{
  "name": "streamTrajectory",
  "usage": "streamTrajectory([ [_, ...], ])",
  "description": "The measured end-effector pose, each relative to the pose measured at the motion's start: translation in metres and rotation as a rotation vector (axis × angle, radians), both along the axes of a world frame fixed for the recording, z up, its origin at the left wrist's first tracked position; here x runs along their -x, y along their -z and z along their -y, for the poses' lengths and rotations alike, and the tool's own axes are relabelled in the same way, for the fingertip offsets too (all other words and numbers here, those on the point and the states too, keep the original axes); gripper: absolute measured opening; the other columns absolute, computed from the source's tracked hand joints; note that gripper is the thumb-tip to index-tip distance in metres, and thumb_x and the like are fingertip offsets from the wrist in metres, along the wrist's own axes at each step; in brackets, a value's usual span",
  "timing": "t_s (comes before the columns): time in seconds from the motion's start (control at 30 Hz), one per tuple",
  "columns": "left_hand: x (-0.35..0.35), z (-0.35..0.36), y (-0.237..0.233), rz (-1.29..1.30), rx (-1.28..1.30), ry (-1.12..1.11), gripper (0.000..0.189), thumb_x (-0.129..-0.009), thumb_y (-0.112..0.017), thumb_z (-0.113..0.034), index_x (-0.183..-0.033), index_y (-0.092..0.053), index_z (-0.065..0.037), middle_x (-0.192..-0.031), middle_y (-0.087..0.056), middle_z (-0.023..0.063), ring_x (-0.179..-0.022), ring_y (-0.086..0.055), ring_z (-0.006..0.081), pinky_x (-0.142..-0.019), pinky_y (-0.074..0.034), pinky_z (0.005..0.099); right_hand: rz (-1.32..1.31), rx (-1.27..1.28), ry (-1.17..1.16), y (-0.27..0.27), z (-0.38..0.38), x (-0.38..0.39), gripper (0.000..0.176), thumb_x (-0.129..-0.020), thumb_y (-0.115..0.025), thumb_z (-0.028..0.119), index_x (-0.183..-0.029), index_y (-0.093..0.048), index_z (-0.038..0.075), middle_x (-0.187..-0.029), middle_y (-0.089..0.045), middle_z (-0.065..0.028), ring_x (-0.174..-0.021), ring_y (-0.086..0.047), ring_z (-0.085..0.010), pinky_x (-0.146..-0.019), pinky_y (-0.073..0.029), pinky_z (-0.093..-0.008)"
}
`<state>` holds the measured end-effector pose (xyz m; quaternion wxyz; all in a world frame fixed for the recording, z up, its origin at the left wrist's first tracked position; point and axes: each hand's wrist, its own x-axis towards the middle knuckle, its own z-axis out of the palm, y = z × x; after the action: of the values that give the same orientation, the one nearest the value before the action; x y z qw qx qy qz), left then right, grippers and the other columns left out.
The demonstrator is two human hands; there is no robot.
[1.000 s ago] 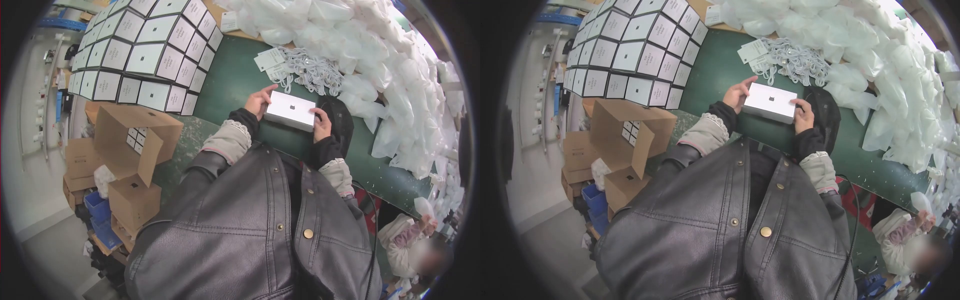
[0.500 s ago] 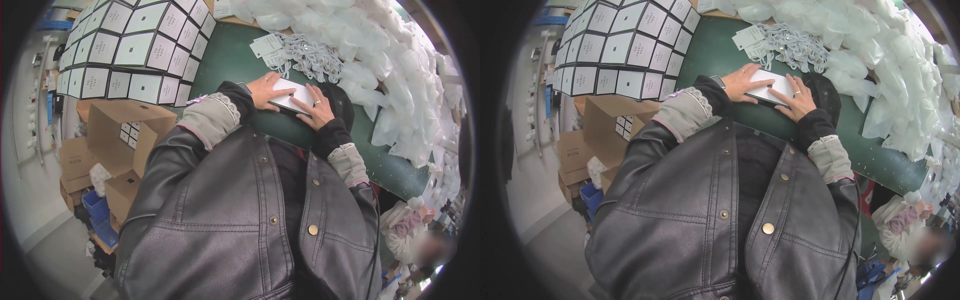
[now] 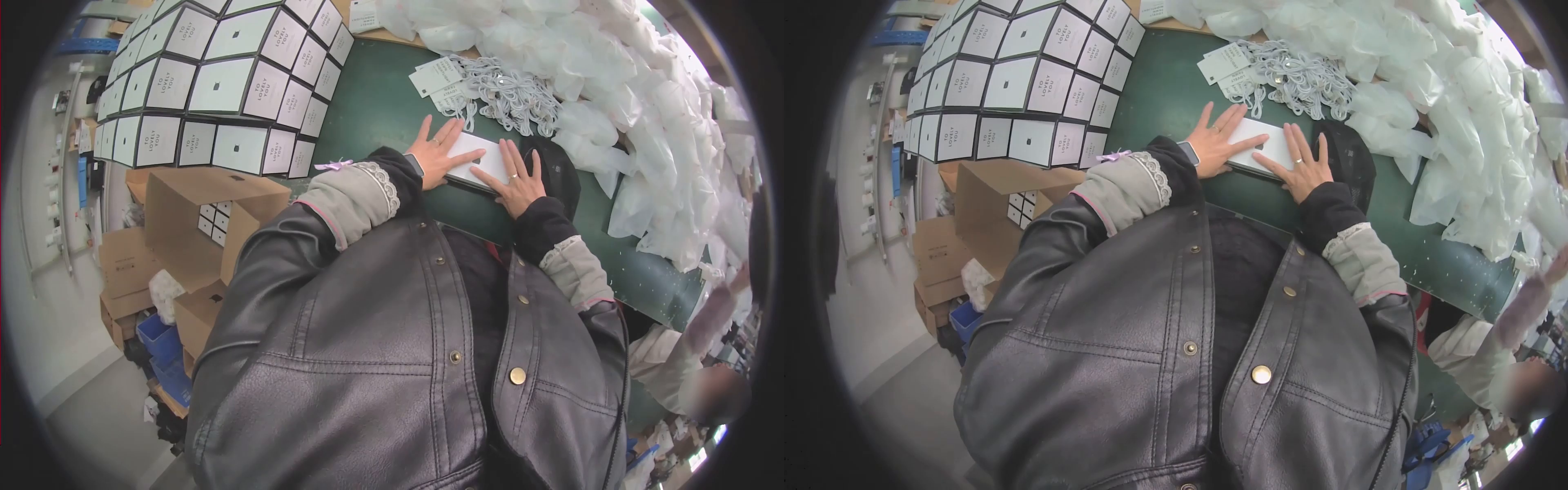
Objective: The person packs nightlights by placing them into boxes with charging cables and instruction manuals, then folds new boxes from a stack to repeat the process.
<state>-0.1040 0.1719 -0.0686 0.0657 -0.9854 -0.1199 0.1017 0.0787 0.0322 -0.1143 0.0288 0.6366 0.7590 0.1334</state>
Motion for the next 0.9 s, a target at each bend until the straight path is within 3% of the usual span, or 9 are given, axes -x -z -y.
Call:
streamTrajectory([
  [0.1, 0.002, 0.010, 0.008, -0.027, -0.092, -0.061, 0.090, -0.083, -0.050, 0.001, -0.141, 0.007, -0.037, -0.147, 0.006, 0.0235, -0.138, 0.003, 0.0349, -0.105, -0.008, 0.0613, 0.385, 0.166, 0.163, -0.009, 0.006, 0.020, 0.091, -0.082, -0.059, 0.039, -0.136, 0.014, 0.044, -0.148, 0.001, -0.0203, -0.138, 0.007, -0.0310, -0.105, -0.009, -0.0614],
  [0.2, 0.006, 0.008, 0.011, 0.050, -0.030, -0.106, 0.094, -0.081, -0.050, 0.008, -0.141, 0.007, -0.039, -0.147, 0.009, 0.0206, -0.138, 0.004, 0.0346, -0.104, -0.009, 0.0626, 0.499, 0.373, 0.245, -0.028, 0.001, 0.036, 0.084, -0.090, -0.045, 0.027, -0.134, 0.026, 0.038, -0.148, 0.009, -0.0196, -0.137, 0.011, -0.0347, -0.107, -0.004, -0.0595],
  [0.3, -0.001, 0.015, 0.006, -0.014, 0.084, -0.157, 0.099, -0.075, -0.065, -0.014, -0.141, 0.004, -0.040, -0.148, 0.012, 0.0173, -0.137, 0.009, 0.0338, -0.102, -0.010, 0.0660, 0.358, 0.340, 0.166, -0.013, 0.005, 0.019, 0.122, -0.054, -0.065, 0.063, -0.137, 0.020, 0.037, -0.144, 0.007, -0.0295, -0.135, 0.000, -0.0422, -0.107, -0.011, -0.0567],
  [0.4, -0.005, 0.015, 0.010, 0.029, 0.165, -0.255, 0.101, -0.073, -0.070, -0.028, -0.142, 0.003, -0.039, -0.149, 0.006, 0.0174, -0.137, 0.006, 0.0369, -0.101, -0.015, 0.0643, -0.140, 0.032, 0.000, -0.001, -0.010, 0.000, 0.092, -0.060, -0.072, 0.053, -0.136, -0.022, 0.037, -0.138, -0.019, -0.0258, -0.127, -0.023, -0.0419, -0.094, -0.031, -0.0537],
  [0.5, -0.029, 0.021, 0.053, 1.118, -0.465, -0.345, 0.062, -0.081, -0.064, -0.021, -0.128, -0.033, -0.046, -0.095, -0.045, 0.0029, -0.091, -0.045, 0.0183, -0.063, -0.030, 0.0325, -0.337, -0.175, -0.081, 0.019, -0.007, -0.005, 0.086, -0.056, -0.068, 0.038, -0.135, -0.034, 0.027, -0.125, -0.034, -0.0265, -0.108, -0.038, -0.0438, -0.089, -0.036, -0.0515],
  [0.6, 0.014, 0.042, 0.023, 1.023, 0.334, -0.614, 0.111, -0.061, -0.079, -0.038, -0.139, -0.001, -0.030, -0.131, -0.004, 0.0209, -0.123, -0.010, 0.0388, -0.093, -0.020, 0.0519, -0.641, -0.296, 0.084, -0.022, 0.001, 0.024, 0.077, -0.056, -0.068, 0.033, -0.128, -0.041, 0.026, -0.128, -0.034, -0.0203, -0.115, -0.035, -0.0394, -0.088, -0.040, -0.0472],
  [0.7, 0.043, 0.073, -0.015, 1.085, 1.479, -0.877, 0.125, -0.066, -0.075, -0.047, -0.133, 0.029, -0.032, -0.145, 0.006, 0.0255, -0.131, -0.023, 0.0367, -0.092, -0.037, 0.0500, -0.709, -0.508, 0.034, -0.065, 0.012, 0.047, 0.069, -0.063, -0.070, 0.033, -0.126, -0.043, 0.022, -0.127, -0.041, -0.0116, -0.122, -0.029, -0.0346, -0.090, -0.040, -0.0468],
  [0.8, 0.054, 0.099, -0.033, 1.544, 1.607, -0.588, 0.120, -0.079, -0.067, -0.021, -0.122, 0.045, -0.028, -0.147, -0.010, 0.0121, -0.133, -0.022, 0.0210, -0.105, -0.024, 0.0401, -0.675, -0.672, -0.258, -0.110, 0.009, 0.083, 0.060, -0.064, -0.069, 0.032, -0.119, -0.053, 0.016, -0.125, -0.037, -0.0181, -0.115, -0.037, -0.0349, -0.092, -0.037, -0.0470],
  [0.9, 0.076, 0.085, -0.020, 1.765, 1.387, -0.525, 0.103, -0.084, -0.058, -0.012, -0.133, 0.032, -0.023, -0.145, -0.018, 0.0117, -0.128, -0.029, 0.0216, -0.107, -0.024, 0.0382, -0.730, -0.701, -0.579, -0.141, 0.007, 0.111, 0.061, -0.070, -0.074, 0.033, -0.121, -0.050, 0.010, -0.129, -0.033, -0.0235, -0.117, -0.039, -0.0375, -0.093, -0.038, -0.0488],
])
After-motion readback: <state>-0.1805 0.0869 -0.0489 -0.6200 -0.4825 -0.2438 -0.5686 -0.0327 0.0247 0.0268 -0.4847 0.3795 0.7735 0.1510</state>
